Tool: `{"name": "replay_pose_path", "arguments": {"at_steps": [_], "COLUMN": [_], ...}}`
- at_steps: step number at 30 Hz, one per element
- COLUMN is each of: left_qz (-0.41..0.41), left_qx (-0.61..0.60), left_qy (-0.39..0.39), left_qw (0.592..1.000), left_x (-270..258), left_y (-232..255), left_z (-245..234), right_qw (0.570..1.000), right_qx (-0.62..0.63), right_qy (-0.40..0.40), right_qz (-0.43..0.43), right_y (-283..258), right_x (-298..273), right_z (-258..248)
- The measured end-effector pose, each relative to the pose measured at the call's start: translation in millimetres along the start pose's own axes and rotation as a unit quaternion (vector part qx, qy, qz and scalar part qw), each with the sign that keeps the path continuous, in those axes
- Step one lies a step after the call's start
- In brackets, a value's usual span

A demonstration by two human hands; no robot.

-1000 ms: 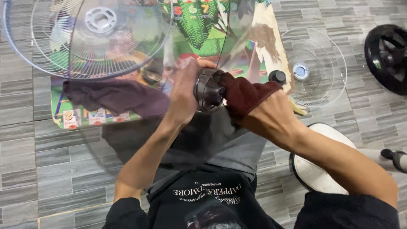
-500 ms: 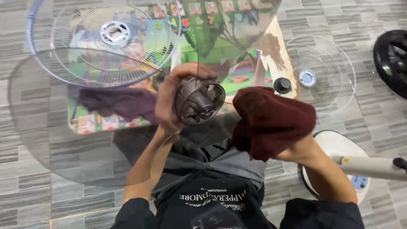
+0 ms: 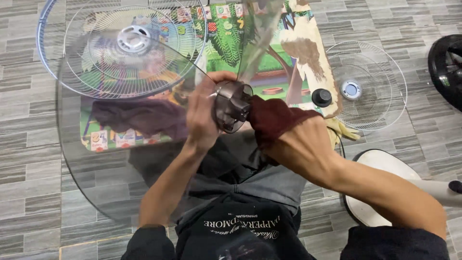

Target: Cleaning a fan blade assembly using a cloth and a small brush

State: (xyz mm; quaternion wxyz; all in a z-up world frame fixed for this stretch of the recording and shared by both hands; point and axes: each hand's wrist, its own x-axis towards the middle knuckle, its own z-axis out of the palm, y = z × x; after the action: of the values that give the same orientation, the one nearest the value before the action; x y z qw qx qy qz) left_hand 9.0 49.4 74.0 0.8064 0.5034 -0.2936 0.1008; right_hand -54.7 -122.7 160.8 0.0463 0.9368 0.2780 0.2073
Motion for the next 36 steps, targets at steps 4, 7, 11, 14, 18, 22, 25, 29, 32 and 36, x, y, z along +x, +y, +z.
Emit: {"name": "replay_pose_path", "arguments": {"at_steps": [4,7,11,14,18,22,25,29,32,36], "left_qz": [0.009,0.067,0.049,0.038,-0.084,-0.121,-0.111,-0.086,-0.063,-0.094], "left_qx": [0.011,0.055,0.094,0.115,-0.012,0.079,0.140,0.066,0.064,0.015], "left_qy": [-0.002,0.090,0.048,0.042,0.008,0.073,0.033,0.055,0.051,0.080], "left_qw": [1.000,0.992,0.993,0.992,0.996,0.987,0.983,0.993,0.995,0.992], "left_x": [-3.5,2.0,2.8,5.0,1.8,7.6,7.0,4.6,3.5,-2.2], "left_y": [4.1,13.2,14.9,7.0,-5.7,-2.6,-8.8,-20.3,-37.0,-51.7], "left_z": [10.8,24.1,13.1,15.5,-7.7,-3.4,-5.3,-0.5,-4.9,-6.7], "right_qw": [0.997,0.949,0.853,0.937,0.980,0.976,0.971,0.931,0.856,0.807], "right_qx": [0.062,0.308,0.516,0.346,0.185,0.203,0.223,0.351,0.508,0.582], "right_qy": [0.011,-0.064,-0.075,-0.043,-0.027,-0.049,-0.072,-0.096,-0.095,-0.087], "right_qz": [-0.054,-0.021,0.019,-0.028,-0.065,-0.058,-0.054,-0.014,0.037,0.057], "right_y": [14.9,25.4,31.9,33.0,32.7,31.8,30.1,35.6,37.3,39.0], "right_x": [-3.4,0.6,-6.4,-5.9,-2.0,1.0,1.3,7.8,6.5,3.0], "right_z": [8.3,7.1,14.2,29.8,33.3,24.4,20.7,34.0,48.3,59.6]}}
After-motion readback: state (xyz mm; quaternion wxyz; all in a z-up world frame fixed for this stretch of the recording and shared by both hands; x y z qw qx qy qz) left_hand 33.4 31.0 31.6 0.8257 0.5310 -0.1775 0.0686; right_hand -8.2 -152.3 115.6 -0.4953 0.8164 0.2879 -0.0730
